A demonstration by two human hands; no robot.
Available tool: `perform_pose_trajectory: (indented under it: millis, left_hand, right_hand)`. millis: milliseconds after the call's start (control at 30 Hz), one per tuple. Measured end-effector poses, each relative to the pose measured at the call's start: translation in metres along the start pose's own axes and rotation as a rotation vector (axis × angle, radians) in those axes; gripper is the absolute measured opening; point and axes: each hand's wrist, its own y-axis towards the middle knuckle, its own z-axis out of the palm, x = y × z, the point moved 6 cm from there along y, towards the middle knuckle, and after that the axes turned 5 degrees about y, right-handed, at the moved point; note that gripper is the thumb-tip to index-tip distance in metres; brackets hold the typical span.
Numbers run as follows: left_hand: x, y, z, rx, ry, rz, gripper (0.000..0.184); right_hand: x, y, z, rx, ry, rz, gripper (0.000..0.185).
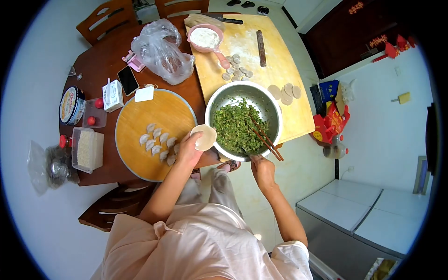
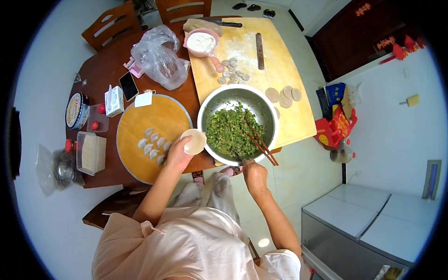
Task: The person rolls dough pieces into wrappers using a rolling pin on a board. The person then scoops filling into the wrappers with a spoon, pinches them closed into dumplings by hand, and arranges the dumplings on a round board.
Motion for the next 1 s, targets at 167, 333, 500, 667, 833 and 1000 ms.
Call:
perform_pose_trajectory:
  millis: [167, 333, 500, 667, 833, 1000]
  left_hand:
    - [-0.01, -0.004, 0.005, -0.003, 0.024, 0.042, 0.029]
    - [-0.015, 0.0, 0.008, -0.14, 0.052, 0.14, 0.032]
    - [0.007, 0.023, 0.033, -0.102, 0.073, 0.164, 0.03]
    - [0.05, 0.022, 0.093, -0.002, -0.058, -0.025, 0.034]
    - [0.055, 0.011, 0.125, 0.059, -0.072, -0.03, 0.035]
    - [0.064, 0.007, 0.139, 0.11, -0.064, -0.153, 0.037]
  right_hand:
    - [0.0, 0.004, -0.004, 0.002, 0.317, 0.086, 0.017]
    - [-0.022, 0.002, 0.024, 0.055, 1.15, 0.483, 0.017]
    - [-0.018, 0.002, 0.01, 0.019, 1.552, 0.718, 0.019]
    - [-0.005, 0.006, -0.012, -0.111, 1.68, 0.686, 0.018]
    - [-0.011, -0.001, -0.039, -0.376, 1.22, 0.464, 0.018]
    - [0.005, -0.004, -0.068, -0.526, 0.447, 0.054, 0.025]
